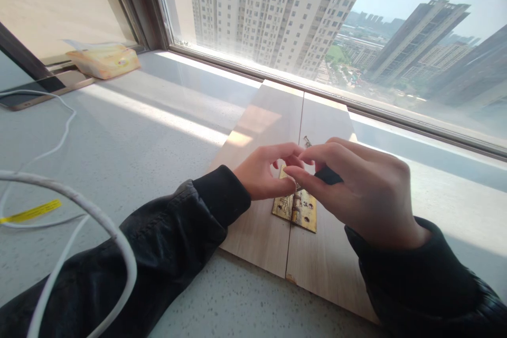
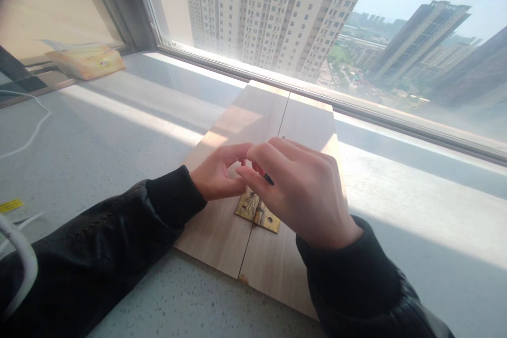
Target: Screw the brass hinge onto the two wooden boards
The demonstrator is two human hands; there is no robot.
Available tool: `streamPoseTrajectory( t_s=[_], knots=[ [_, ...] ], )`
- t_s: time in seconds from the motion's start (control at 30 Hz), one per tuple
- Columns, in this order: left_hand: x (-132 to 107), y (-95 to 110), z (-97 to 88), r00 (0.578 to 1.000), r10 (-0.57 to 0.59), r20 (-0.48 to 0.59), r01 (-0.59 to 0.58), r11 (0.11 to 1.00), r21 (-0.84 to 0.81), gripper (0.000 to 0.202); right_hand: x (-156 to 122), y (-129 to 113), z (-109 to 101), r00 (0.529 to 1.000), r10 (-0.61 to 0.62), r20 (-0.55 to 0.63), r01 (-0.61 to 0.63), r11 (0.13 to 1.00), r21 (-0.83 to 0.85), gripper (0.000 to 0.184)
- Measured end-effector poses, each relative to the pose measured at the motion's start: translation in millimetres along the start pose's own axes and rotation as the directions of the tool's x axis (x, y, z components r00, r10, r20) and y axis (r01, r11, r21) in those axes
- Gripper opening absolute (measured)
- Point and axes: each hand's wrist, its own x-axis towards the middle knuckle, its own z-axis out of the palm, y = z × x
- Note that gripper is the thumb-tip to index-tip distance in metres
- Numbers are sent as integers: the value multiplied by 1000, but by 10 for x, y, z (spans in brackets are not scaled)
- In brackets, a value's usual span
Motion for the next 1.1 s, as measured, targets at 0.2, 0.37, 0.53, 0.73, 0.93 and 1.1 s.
streamPoseTrajectory(
  t_s=[0.2,0.37,0.53,0.73,0.93,1.1],
  knots=[
    [5,-43,5,995,-38,88,52,986,-157,17,-7,-35,58,999,-29,-27,31,995,96,19],
    [1,-49,-22,999,-30,25,33,990,-140,25,52,-40,15,997,41,68,-63,927,370,26],
    [-8,33,-37,985,-172,34,174,982,-69,19,70,19,-186,924,119,364,-299,818,491,24],
    [-2,83,-42,987,-159,35,162,984,-73,17,30,94,-272,904,179,388,-355,820,450,20],
    [7,16,-50,992,-113,56,119,987,-110,31,42,48,-203,946,194,260,-278,898,341,14],
    [4,11,-69,993,-116,25,119,976,-180,18,35,65,-227,933,198,300,-318,845,431,15]
  ],
)
